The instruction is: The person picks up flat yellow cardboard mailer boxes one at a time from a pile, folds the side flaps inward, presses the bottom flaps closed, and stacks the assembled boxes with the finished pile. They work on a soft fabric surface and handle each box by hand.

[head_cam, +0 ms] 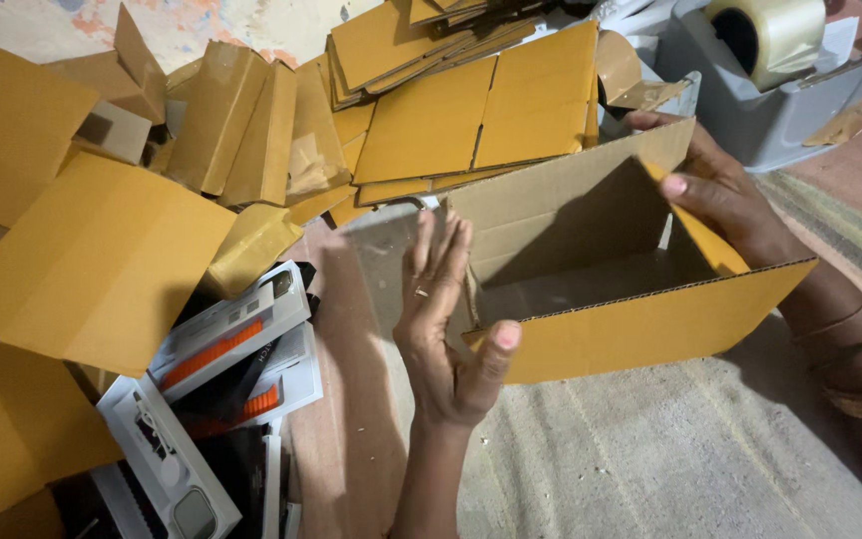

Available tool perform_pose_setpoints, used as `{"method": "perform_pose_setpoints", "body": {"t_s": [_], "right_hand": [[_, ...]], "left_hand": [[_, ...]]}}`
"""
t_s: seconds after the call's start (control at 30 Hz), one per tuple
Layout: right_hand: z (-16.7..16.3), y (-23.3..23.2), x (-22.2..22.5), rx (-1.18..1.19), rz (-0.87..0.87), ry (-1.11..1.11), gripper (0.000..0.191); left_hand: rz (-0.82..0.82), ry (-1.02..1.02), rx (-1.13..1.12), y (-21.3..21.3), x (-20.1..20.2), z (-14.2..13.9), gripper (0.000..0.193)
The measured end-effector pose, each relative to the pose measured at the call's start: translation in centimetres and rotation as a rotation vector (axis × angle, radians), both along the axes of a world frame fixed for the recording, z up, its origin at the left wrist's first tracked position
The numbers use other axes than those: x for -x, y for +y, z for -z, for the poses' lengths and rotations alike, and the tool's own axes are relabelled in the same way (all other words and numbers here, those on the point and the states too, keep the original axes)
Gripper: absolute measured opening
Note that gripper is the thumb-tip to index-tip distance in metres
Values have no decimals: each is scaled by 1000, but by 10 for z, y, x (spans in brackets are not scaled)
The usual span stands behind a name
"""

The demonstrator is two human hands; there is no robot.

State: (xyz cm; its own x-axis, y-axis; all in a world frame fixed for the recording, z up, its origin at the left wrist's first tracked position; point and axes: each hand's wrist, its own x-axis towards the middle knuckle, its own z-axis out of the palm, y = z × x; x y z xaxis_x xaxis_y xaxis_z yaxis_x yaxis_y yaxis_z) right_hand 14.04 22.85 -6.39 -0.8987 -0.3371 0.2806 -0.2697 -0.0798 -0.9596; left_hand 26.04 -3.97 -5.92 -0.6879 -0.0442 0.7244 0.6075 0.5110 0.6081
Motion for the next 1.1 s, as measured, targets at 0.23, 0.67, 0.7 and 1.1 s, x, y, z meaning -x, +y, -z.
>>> {"method": "perform_pose_setpoints", "body": {"t_s": [0.23, 0.67, 0.7, 1.1], "right_hand": [[-8, -3, -4, -88, -24, -52, 83], [-14, 3, -1, -351, 36, 86, 91], [-16, 4, -3, -353, 61, 61, 92], [-4, 14, 4, -192, -80, 124, 73]], "left_hand": [[98, -73, 283, -6, 8, 10, 73], [254, -188, 78, -5, 13, 16, 49], [263, -197, 39, -6, 13, 17, 50], [253, -362, -354, 0, 13, 19, 37]]}}
